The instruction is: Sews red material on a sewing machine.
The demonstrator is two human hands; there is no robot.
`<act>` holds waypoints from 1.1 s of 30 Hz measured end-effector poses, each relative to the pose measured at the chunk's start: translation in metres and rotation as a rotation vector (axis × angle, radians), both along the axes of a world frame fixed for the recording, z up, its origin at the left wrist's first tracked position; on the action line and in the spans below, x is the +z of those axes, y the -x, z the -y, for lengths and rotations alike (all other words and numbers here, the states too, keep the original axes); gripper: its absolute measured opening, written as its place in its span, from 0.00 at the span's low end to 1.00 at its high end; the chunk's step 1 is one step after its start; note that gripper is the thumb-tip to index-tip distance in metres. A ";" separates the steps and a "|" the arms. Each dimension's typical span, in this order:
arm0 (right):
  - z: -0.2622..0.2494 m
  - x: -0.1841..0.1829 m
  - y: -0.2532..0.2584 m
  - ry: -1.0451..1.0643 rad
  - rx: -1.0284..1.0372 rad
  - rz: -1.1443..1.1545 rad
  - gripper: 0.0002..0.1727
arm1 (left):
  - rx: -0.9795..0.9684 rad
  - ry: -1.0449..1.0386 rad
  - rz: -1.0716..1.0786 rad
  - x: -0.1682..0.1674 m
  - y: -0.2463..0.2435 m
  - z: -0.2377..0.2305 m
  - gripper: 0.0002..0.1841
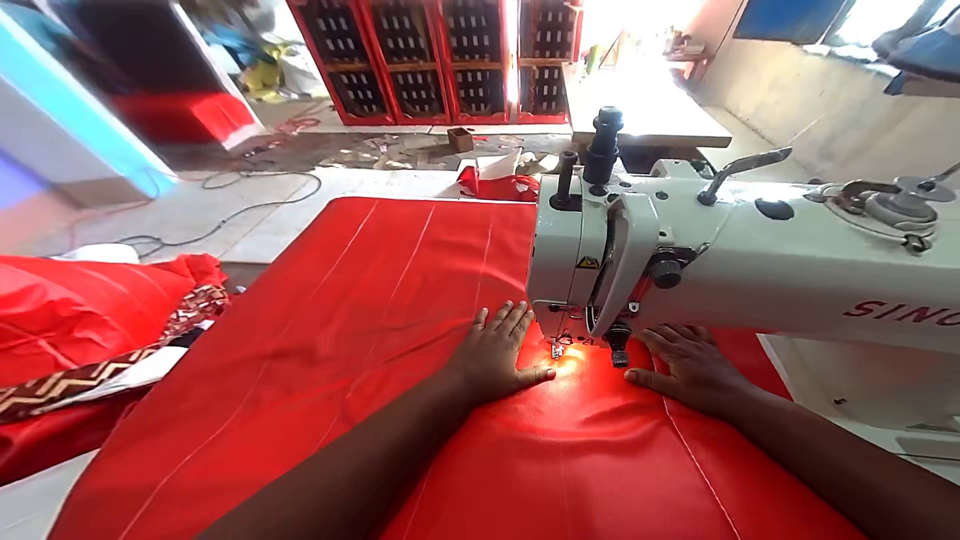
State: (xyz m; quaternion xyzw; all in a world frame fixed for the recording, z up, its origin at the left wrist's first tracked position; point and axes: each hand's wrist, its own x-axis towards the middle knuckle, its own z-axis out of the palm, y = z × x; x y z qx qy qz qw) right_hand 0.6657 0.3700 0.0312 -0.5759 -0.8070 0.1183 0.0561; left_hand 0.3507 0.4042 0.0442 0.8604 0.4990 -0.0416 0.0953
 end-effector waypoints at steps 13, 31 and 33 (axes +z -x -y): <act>0.111 0.034 0.050 0.310 -0.003 -0.014 0.46 | 0.334 0.230 -0.015 0.048 0.071 0.083 0.44; 0.129 -0.028 0.030 -0.225 0.044 0.019 0.47 | 0.183 0.275 0.095 0.037 0.068 0.115 0.40; 0.129 -0.028 0.029 -0.227 0.047 0.004 0.48 | -0.004 0.361 0.036 0.047 0.019 0.114 0.41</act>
